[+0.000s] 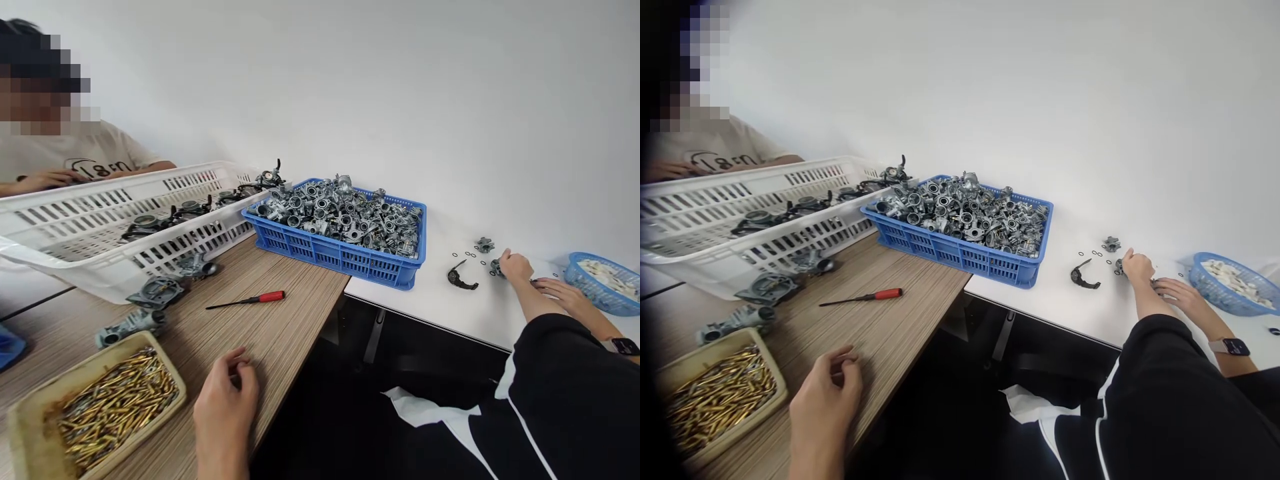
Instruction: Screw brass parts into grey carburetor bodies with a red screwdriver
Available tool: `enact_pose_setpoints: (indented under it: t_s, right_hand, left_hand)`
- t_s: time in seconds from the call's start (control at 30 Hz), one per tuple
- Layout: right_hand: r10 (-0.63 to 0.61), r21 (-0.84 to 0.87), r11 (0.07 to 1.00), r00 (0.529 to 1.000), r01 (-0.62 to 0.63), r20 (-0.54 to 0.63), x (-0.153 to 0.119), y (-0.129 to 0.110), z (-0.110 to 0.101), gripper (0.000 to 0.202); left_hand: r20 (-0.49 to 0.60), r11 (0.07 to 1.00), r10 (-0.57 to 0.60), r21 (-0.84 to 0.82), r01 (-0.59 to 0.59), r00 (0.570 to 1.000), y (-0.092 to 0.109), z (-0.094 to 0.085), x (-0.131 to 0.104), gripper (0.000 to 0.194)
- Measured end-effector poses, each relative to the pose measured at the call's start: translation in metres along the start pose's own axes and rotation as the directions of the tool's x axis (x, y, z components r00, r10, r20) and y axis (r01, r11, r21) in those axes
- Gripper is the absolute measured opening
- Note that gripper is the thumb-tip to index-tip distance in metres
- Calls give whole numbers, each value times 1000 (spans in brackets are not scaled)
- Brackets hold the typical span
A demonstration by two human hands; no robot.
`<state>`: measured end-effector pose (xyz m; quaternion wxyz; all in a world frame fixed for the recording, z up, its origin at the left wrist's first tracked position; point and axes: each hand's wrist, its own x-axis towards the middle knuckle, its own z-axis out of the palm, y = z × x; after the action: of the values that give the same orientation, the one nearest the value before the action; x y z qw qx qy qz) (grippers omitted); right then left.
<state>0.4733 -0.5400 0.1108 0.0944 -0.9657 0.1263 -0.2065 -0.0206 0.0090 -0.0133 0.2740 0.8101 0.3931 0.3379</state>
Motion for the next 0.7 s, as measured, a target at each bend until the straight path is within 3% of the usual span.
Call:
enact_pose_setpoints:
  t_s: [0.1,0.43,0.6,0.7]
  right_hand:
    - [47,-33,998,999,-47,4,-10,6,9,61]
    - [-95,-58,994,992,91,-78,-36,8,15,53]
    - [-246,-39,969,956,243,-162,-17,-28,1,46]
    - [-412,25,902,874,432,-258,-2,-72,-11,42]
  left_hand:
    - [-33,1000,-1,7,1,999,3,1,-1,22]
    - [-2,1000,4,11,-4,1000,3,-2,-3,27]
    - [-11,1000,27,-3,-27,1000,1,0,-3,25]
    - [-13,999,36,9,-36,999,1,0,-3,24]
